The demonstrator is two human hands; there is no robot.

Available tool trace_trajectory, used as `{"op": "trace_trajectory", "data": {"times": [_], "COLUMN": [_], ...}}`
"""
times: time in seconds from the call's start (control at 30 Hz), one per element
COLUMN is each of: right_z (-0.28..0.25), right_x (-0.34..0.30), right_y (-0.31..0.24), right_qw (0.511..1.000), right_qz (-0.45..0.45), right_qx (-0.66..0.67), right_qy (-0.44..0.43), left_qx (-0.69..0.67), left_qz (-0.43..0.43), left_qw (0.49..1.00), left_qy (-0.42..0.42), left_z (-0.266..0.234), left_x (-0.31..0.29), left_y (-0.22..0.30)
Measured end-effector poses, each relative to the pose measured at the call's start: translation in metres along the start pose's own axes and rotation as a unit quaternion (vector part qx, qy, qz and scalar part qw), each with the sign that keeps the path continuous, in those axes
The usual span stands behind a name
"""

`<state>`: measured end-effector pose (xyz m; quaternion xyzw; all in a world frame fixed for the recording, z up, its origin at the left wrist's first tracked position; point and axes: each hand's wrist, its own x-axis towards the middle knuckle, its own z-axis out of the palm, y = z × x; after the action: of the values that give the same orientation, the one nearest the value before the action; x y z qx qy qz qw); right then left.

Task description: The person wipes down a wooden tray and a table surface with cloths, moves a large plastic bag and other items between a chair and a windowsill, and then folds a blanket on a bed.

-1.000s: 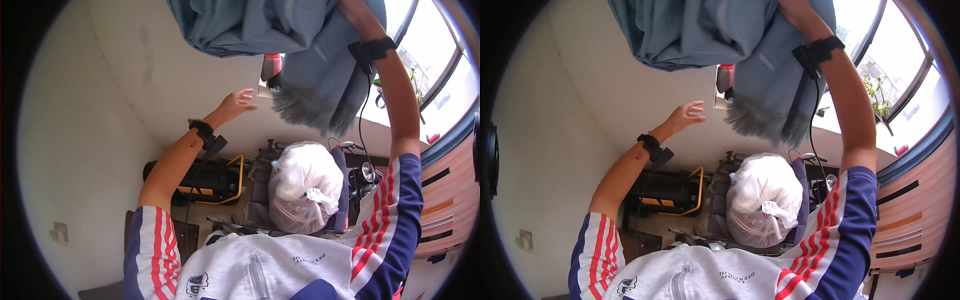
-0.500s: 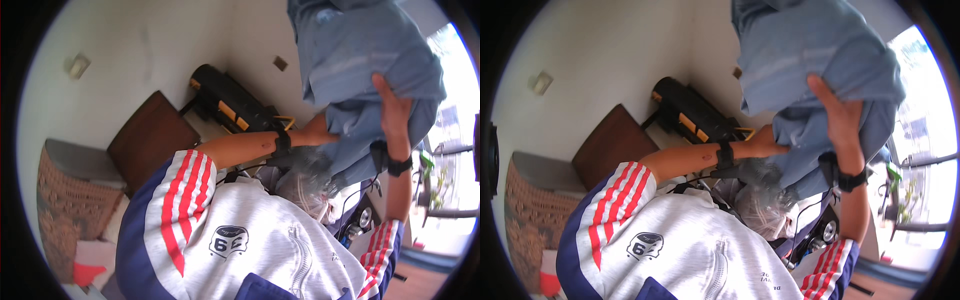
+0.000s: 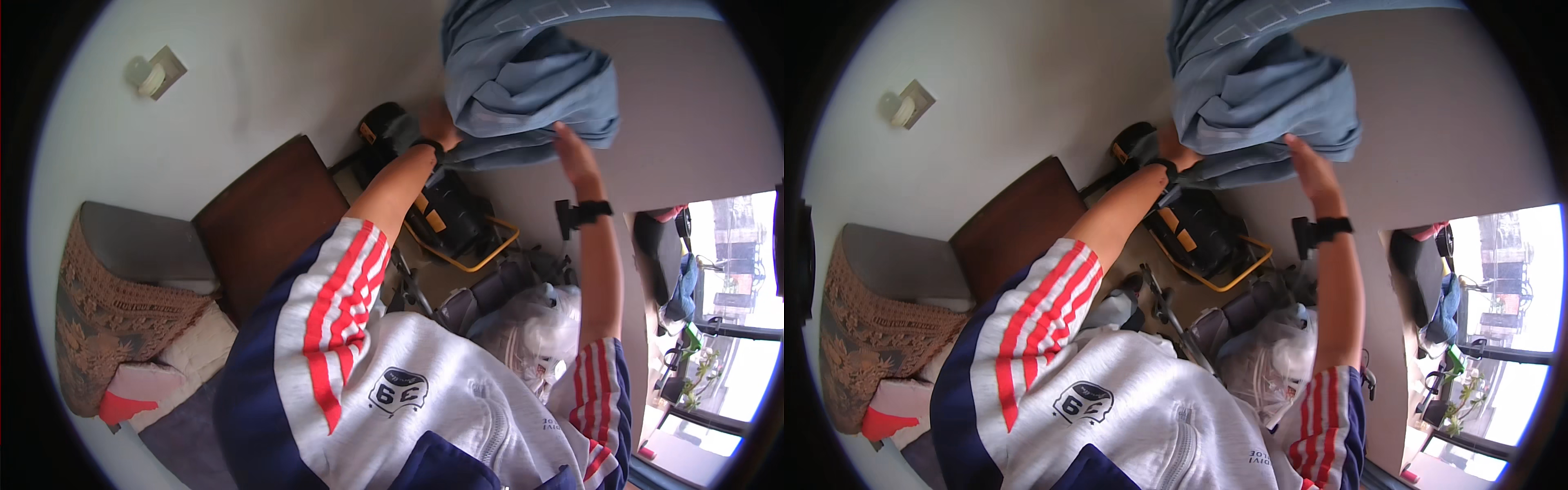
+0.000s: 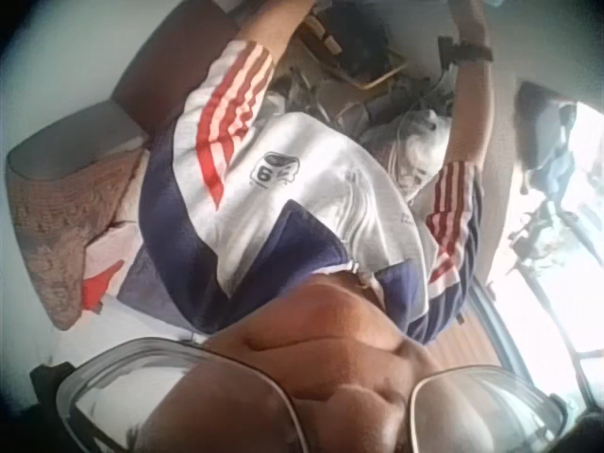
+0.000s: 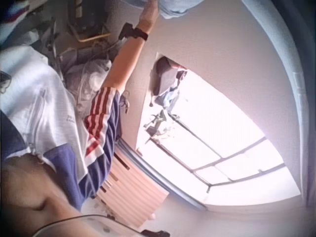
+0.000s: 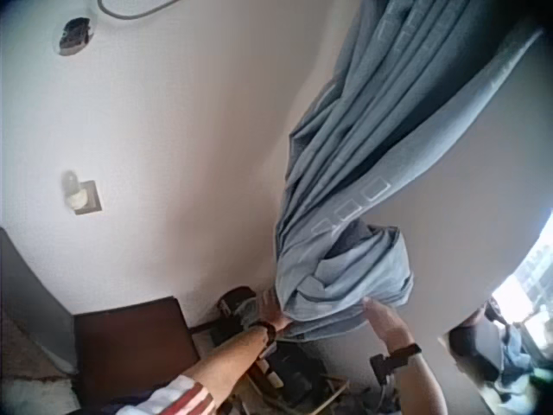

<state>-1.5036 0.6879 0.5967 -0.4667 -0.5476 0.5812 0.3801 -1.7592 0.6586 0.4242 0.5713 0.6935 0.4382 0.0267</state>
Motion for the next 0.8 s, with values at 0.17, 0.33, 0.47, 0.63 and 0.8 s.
{"op": "trace_trajectory", "data": {"times": [0.17,0.33,0.47,0.63,0.8], "right_z": [0.018,0.02,0.063,0.021,0.026], "right_x": [0.059,0.067,0.082,0.121,0.09], "right_y": [0.117,0.148,0.126,0.089,0.029], "right_qw": [0.941,0.957,0.956,0.891,0.625], "right_qz": [0.316,0.275,0.171,0.016,-0.007], "right_qx": [0.001,-0.074,-0.222,-0.453,-0.78], "right_qy": [0.124,-0.05,-0.082,-0.018,0.016], "left_qx": [0.046,0.095,0.118,-0.013,-0.014], "left_qz": [-0.128,-0.265,-0.277,-0.131,-0.126], "left_qw": [0.894,0.766,0.753,0.856,0.873], "left_qy": [-0.426,-0.578,-0.585,-0.499,-0.47], "left_z": [-0.008,-0.035,-0.039,0.005,-0.003], "left_x": [-0.035,-0.093,-0.091,-0.053,-0.051], "left_y": [-0.161,-0.228,-0.253,-0.215,-0.223]}}
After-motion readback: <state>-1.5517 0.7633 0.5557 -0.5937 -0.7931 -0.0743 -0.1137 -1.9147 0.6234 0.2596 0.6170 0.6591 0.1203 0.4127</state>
